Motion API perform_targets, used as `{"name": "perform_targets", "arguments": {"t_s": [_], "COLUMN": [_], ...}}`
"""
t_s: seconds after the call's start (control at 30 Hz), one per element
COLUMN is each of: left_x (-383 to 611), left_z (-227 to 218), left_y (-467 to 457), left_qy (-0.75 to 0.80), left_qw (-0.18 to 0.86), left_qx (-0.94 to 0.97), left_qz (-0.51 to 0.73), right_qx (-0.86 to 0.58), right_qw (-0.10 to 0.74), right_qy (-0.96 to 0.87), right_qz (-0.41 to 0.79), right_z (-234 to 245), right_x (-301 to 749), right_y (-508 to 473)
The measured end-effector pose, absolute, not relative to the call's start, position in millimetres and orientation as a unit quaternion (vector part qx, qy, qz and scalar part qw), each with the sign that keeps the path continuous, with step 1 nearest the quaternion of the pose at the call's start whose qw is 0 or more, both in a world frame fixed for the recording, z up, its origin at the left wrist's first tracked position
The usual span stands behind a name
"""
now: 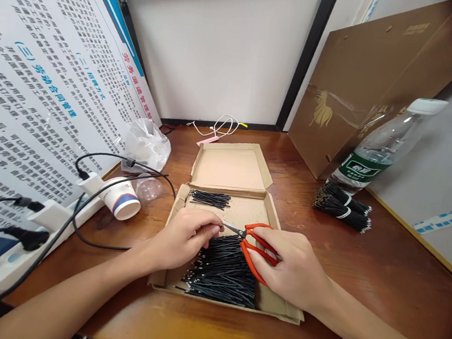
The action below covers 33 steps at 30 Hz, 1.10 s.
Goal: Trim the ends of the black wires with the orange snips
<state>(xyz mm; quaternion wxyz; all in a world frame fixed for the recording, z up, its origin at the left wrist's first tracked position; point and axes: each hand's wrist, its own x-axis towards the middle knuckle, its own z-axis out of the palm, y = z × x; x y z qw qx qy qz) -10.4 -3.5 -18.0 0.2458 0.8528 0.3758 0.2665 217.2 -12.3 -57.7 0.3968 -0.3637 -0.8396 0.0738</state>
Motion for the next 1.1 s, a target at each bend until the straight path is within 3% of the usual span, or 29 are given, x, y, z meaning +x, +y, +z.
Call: {"name": "perform_targets", "arguments": {"t_s": [1.1], "left_x": [-10.1], "left_z": [-17.2], "left_y": [-4.0], "left_qy": [0.375], "left_qw": [0.248], "left_qx": [0.853], "left_qz": [0.265], "right_qx": [-0.362], "right_qw": [0.412], "right_qy": [-0.833], "right_qz": [0.072], "right_z": [-56.5], "right_x": [216.9], "right_y": [-12.5]}}
